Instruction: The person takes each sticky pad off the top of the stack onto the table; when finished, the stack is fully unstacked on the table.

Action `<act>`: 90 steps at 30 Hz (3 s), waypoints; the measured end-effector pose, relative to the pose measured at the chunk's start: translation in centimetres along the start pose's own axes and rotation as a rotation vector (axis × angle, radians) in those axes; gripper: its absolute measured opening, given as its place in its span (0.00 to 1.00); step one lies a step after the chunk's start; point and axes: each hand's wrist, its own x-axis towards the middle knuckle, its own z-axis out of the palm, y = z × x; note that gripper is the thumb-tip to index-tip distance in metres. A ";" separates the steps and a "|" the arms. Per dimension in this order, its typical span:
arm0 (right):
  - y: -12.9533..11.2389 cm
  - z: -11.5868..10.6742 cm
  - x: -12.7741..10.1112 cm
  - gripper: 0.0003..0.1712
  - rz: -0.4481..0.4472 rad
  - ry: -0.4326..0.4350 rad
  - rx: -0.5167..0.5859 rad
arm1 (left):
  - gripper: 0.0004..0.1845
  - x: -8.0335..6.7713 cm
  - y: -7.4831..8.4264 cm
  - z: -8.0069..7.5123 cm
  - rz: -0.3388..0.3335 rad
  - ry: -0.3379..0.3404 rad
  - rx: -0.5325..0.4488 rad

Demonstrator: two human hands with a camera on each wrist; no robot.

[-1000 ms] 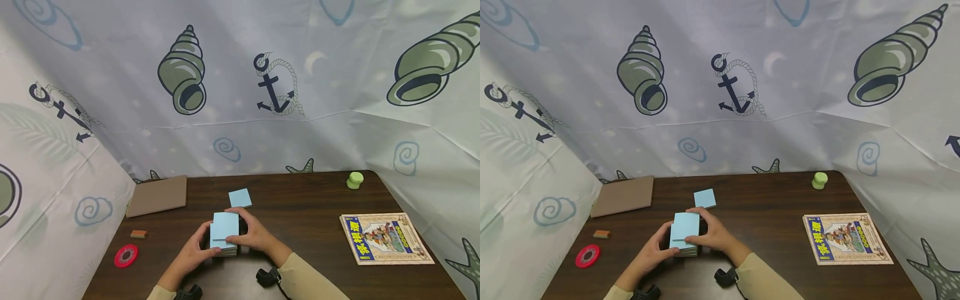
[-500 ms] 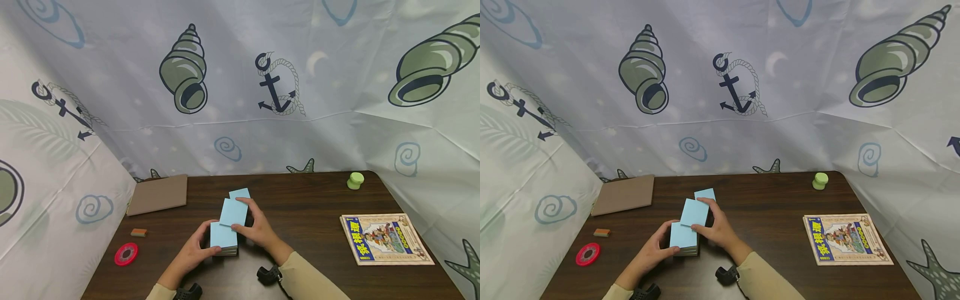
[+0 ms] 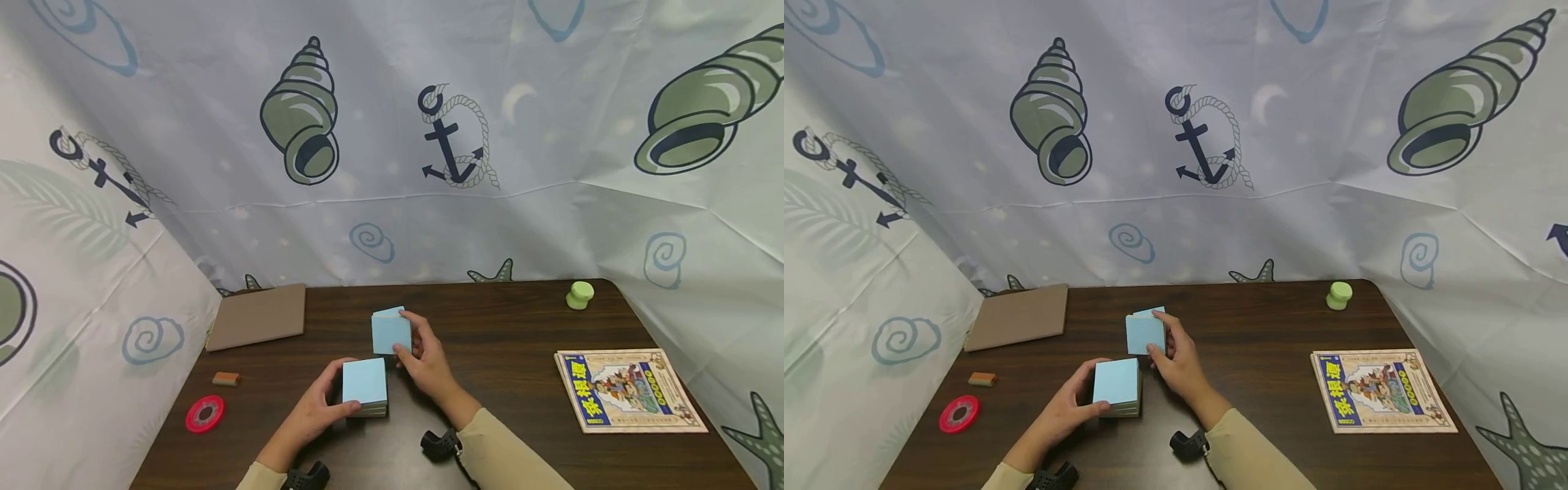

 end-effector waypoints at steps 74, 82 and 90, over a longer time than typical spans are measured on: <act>1.3 -5.3 1.2 0.23 0.306 0.279 -0.854 | 0.42 -0.4 0.7 0.1 -0.083 0.012 0.053; 1.5 -5.5 1.3 0.22 0.316 0.279 -0.850 | 0.42 -0.2 0.6 0.1 -0.070 0.009 0.038; 1.6 -5.5 1.2 0.26 0.351 0.238 -0.886 | 0.42 -0.3 0.6 0.0 -0.052 0.002 0.034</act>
